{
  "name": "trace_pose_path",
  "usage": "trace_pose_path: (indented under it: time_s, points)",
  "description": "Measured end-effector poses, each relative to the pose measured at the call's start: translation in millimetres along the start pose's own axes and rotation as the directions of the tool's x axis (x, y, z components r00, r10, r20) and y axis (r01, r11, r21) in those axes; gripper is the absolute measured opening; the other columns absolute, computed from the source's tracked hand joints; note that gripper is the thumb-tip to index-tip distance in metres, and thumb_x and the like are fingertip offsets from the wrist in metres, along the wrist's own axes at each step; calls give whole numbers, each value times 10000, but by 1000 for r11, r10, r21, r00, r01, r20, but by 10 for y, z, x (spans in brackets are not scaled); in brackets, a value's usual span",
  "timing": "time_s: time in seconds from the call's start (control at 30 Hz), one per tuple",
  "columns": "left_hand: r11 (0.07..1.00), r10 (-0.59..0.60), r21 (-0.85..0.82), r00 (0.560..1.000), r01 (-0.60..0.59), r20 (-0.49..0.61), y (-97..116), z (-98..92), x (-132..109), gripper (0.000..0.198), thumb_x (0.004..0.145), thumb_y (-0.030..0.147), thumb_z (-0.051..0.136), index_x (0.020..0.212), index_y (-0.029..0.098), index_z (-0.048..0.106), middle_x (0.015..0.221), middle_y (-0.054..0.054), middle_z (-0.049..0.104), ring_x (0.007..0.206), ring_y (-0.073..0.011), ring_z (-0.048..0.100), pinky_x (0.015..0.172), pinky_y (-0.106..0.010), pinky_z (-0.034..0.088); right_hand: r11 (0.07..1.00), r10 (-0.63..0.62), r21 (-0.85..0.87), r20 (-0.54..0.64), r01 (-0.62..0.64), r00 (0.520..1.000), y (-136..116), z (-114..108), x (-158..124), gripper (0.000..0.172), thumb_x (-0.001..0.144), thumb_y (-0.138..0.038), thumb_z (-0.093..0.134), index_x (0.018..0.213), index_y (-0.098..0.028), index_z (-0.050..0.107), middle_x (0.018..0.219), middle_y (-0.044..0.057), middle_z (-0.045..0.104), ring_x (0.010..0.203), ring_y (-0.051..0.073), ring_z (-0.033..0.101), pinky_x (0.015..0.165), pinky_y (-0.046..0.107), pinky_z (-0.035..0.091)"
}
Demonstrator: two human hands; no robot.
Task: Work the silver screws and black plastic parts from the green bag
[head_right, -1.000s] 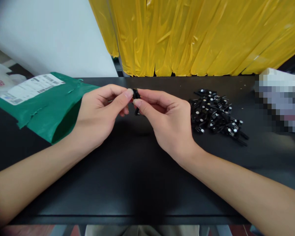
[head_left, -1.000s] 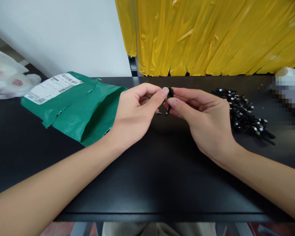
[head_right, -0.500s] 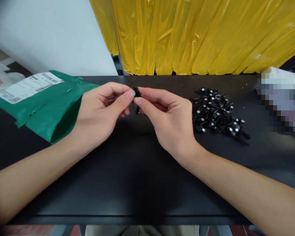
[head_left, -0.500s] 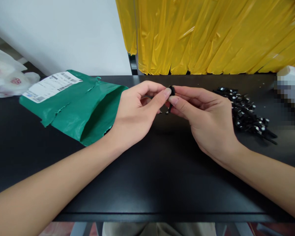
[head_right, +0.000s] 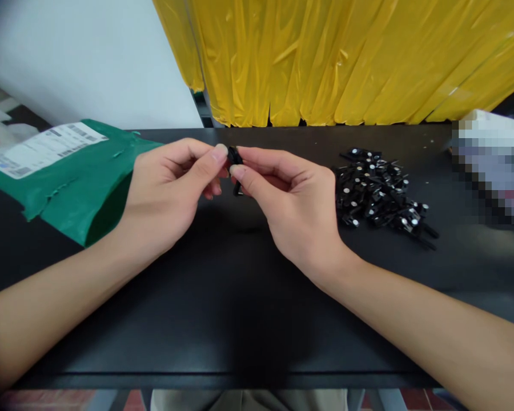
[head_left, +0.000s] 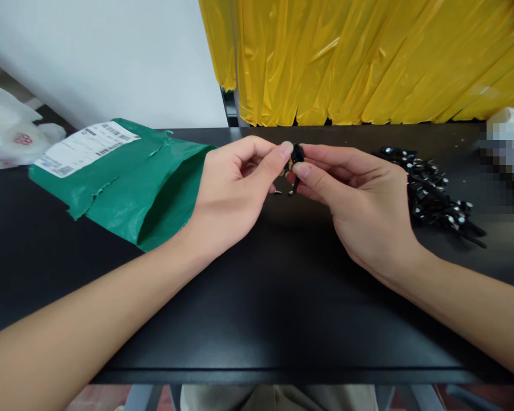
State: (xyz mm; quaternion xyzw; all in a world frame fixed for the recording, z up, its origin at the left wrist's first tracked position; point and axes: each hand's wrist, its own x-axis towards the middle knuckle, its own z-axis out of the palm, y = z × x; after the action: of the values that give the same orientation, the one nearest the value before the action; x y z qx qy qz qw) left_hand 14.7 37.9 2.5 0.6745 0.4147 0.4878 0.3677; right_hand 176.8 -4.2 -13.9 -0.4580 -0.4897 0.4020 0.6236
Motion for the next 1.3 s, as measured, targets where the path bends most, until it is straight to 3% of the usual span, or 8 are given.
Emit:
trace_pose_path:
  time_s: [0.37, 0.53, 0.73, 0.83, 0.93, 1.03, 1.17, 1.3]
  points:
    - [999, 5, -32, 1000, -5, 22, 6, 9, -6, 170, 1027, 254, 775, 858, 241, 771, 834, 4, 800, 760, -158, 740, 635, -263, 599, 1000, 3, 4, -3, -3, 1000, -13, -11, -14, 155, 919, -212, 895, 1030, -319, 875, 1087, -49, 874, 1032, 193, 841, 990, 376, 739]
    - [1000, 12, -22, 1000, -12, 10, 7, 4, -2, 194, 1012, 239, 789, 821, 239, 750, 821, 2, 791, 753, -154, 721, 639, -261, 597, 1000, 19, 23, -3, -19, 1000, -8, -11, 0, 159, 917, -213, 897, 1029, -323, 873, 1057, -54, 870, 1006, 189, 840, 971, 374, 739]
    - [1000, 21, -3, 1000, -21, -16, -35, -19, 21, 212, 1011, 275, 777, 805, 243, 741, 787, -2, 754, 698, -151, 670, 609, -278, 556, 983, 103, 152, 16, -104, 995, -41, -45, 32, 165, 942, -160, 859, 1003, -314, 866, 981, -65, 858, 953, 139, 835, 965, 293, 714]
    - [997, 37, 72, 999, -35, -26, -73, -65, 41, 177, 976, 272, 781, 806, 240, 744, 782, -2, 745, 654, -148, 618, 605, -299, 512, 929, 292, 222, 49, -296, 955, -66, -126, 107, 123, 967, -160, 834, 968, -282, 849, 938, -59, 849, 974, 122, 836, 1010, 260, 697]
    - [970, 76, 230, 996, -82, 36, -124, -126, 53, 143, 938, 291, 786, 805, 249, 755, 756, 2, 744, 631, -161, 588, 618, -327, 470, 872, 434, 202, 102, -445, 895, -70, -235, 205, 52, 990, -203, 822, 972, -249, 837, 970, -27, 861, 1035, 133, 844, 1045, 239, 681]
    - [911, 90, 387, 986, -139, 144, -170, -164, 49, 106, 916, 265, 761, 810, 266, 773, 723, 13, 734, 642, -181, 610, 661, -346, 454, 851, 479, 172, 130, -496, 868, -53, -317, 285, 63, 999, -197, 792, 968, -229, 837, 1007, 16, 874, 1060, 165, 851, 1052, 262, 689]
    - [860, 77, 479, 971, -179, 224, -195, -170, 41, 79, 899, 246, 747, 831, 266, 782, 771, 5, 763, 687, -199, 661, 677, -345, 446, 813, 541, 132, 185, -567, 820, -21, -378, 355, 54, 980, -152, 800, 967, -185, 842, 971, 60, 871, 976, 197, 865, 1022, 321, 721]
    - [824, 63, 533, 966, -191, 250, -199, -183, 41, 84, 897, 254, 731, 832, 263, 784, 798, -6, 775, 709, -206, 666, 665, -342, 438, 774, 593, 95, 235, -626, 770, -19, -418, 402, 55, 957, -134, 809, 940, -156, 857, 957, 83, 878, 881, 197, 869, 845, 265, 749]
